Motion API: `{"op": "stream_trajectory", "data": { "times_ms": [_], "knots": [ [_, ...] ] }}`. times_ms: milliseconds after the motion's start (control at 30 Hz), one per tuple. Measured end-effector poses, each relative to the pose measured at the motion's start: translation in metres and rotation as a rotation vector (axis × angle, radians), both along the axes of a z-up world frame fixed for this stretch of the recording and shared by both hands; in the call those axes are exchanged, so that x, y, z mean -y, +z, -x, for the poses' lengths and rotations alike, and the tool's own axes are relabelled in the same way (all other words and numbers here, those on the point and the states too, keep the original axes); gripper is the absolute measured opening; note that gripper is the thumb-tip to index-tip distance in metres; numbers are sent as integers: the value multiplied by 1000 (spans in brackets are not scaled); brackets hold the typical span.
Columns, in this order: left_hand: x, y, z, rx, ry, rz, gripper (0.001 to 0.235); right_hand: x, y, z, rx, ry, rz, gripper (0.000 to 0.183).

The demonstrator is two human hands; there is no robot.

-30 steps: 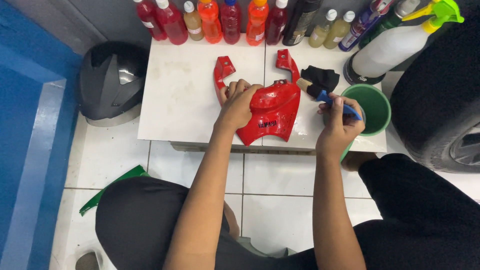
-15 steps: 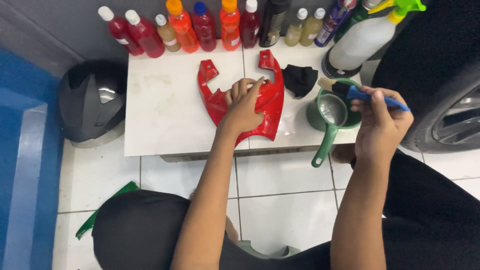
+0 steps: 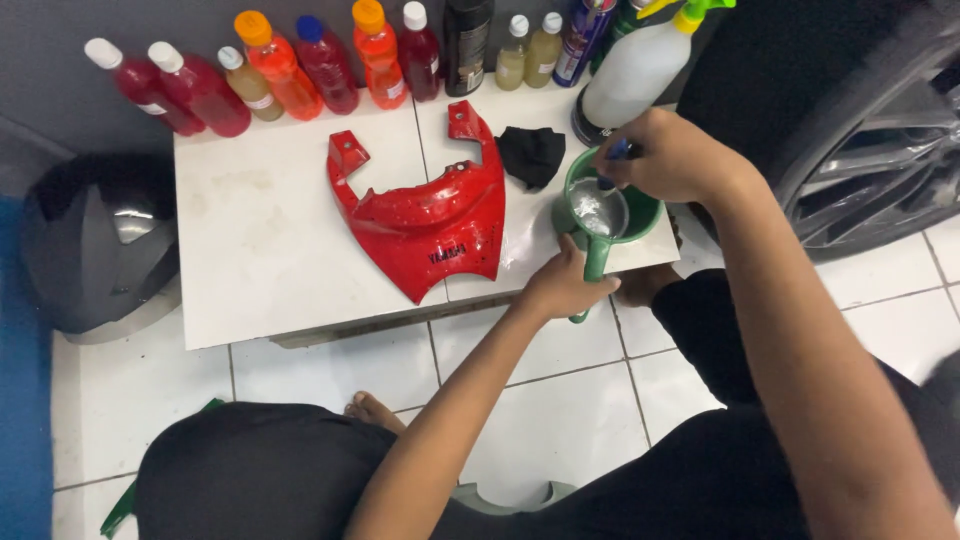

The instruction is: The person paints a red motorcycle front fender with black paint using a small brush. They repeatedly dip the brush into a green mug containing paint and apply it to the edges and surface of the fender, which rests on a white table.

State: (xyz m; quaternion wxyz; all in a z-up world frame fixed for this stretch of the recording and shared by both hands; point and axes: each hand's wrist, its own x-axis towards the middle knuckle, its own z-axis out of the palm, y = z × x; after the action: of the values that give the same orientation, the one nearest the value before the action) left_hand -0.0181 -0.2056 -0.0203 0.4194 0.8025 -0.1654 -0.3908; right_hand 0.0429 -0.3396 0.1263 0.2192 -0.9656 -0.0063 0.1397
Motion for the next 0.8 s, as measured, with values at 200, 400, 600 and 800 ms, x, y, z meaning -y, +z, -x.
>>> {"op": "stream_trajectory", "data": {
  "times_ms": [200,400,600,800],
  "knots": [
    [10,-14,9,41,151,63,109,26,-9,-8,-190,46,-106,27],
    [-6,42,17,57,262,172,109,65,-56,-8,82,47,-99,23],
    [-1,21,6,89,264,193,109,76,-85,-5,108,-28,-218,25],
    [1,30,2,112,268,214,107,63,-87,3,59,-146,-398,22]
  ]
}}
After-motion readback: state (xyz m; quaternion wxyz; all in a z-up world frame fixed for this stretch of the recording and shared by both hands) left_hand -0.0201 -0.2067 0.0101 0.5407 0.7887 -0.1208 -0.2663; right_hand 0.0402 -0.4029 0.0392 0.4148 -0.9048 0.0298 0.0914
